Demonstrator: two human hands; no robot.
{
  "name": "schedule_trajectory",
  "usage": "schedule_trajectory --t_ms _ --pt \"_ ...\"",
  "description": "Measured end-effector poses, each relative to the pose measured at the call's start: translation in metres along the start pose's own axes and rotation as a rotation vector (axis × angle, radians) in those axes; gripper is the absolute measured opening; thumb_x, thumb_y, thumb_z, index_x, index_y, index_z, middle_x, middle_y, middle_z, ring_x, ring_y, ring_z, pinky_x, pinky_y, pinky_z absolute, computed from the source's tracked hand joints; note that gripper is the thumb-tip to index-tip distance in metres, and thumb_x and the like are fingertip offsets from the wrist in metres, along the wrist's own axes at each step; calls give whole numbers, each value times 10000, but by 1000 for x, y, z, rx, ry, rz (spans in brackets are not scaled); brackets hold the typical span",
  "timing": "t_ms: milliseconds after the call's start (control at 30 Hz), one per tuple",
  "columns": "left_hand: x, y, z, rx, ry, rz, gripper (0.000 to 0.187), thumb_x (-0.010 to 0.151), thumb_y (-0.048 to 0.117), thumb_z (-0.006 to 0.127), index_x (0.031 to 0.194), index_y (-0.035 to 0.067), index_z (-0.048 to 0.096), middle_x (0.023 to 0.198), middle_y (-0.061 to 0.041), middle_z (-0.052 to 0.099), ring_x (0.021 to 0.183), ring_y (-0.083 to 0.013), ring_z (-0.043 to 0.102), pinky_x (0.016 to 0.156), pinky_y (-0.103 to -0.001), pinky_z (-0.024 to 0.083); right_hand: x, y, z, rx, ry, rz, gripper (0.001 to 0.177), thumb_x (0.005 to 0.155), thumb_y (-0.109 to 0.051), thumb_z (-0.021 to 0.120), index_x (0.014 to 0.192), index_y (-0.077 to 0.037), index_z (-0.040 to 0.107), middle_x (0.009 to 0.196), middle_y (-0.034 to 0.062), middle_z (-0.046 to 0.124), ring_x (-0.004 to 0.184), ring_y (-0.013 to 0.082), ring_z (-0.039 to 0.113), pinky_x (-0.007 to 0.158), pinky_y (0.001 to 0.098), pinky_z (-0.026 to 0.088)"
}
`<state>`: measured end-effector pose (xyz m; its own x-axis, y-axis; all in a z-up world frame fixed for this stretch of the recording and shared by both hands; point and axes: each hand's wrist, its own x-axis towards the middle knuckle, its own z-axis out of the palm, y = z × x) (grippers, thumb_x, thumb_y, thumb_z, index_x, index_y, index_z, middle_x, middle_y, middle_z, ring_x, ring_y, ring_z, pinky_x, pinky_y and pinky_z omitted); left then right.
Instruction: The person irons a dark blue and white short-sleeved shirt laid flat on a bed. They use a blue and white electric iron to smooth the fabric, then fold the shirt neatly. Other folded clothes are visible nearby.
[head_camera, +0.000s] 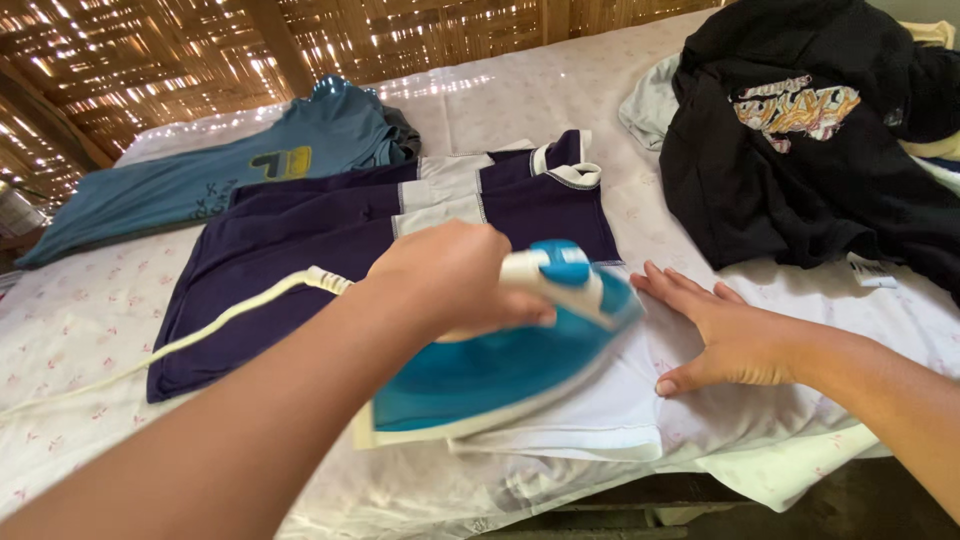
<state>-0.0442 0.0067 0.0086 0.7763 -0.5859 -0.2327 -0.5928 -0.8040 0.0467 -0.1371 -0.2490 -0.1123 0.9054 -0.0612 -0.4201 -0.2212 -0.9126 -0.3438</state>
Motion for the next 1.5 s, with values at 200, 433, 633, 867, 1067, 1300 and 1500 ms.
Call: schedule_trajectory --t_ms 200,433,633,867,1067,1300,1500 --pt "-14 -4 -5 7 -19 -36 584 698 686 772 1005 191 791 963 -104 783 909 -303 755 829 -439 587 1 0 1 -27 -24 49 1355 639 -513 919 1634 -473 1 1719 -69 -74 1594 143 -57 1299 382 -19" --pt "-11 -17 -3 9 23 -95 623 704 668 771 1021 132 772 996 -133 760 934 -334 736 835 -458 584 6 6 2 -18 -45 39 1366 641 -515 921 1631 -475 -20 1713 -65 -88 1604 119 -104 1294 382 -29" --pt "-47 -53 1 22 -5 -228 590 707 688 725 997 178 782 914 -110 763 898 -319 745 811 -463 584 4 -1 4 -68 -48 94 1225 719 -560 802 1633 -431 -4 1737 -73 12 1606 143 -83 1294 497 -3" --pt "-73 -90 1 -160 95 -564 655 749 722 686 928 102 795 817 -110 786 822 -302 769 757 -468 587 26 -76 36 -278 231 -27 643 1004 -521 381 1592 -351 182 1733 -122 50 1607 154 -34 1249 587 10" --pt "-73 -92 -6 -102 90 -535 600 765 700 686 977 150 797 837 -104 763 805 -302 776 742 -456 606 21 -117 67 -421 143 -214 808 1000 -615 341 1641 -221 47 1723 79 -69 1552 339 -101 1144 603 17" --pt "-55 -64 -16 -94 99 -407 617 750 707 686 976 145 799 897 -122 775 860 -323 761 779 -476 594 20 -67 55 -274 235 -45 898 939 -695 329 1641 -212 47 1735 -24 12 1550 191 10 1198 593 69" --pt "-21 -26 -11 -44 58 -247 635 745 715 715 1015 144 782 985 -134 764 930 -332 753 826 -476 591 1 -33 38 -351 119 114 1079 800 -874 421 1606 -298 -9 1699 -126 -70 1560 197 -82 1210 625 8"
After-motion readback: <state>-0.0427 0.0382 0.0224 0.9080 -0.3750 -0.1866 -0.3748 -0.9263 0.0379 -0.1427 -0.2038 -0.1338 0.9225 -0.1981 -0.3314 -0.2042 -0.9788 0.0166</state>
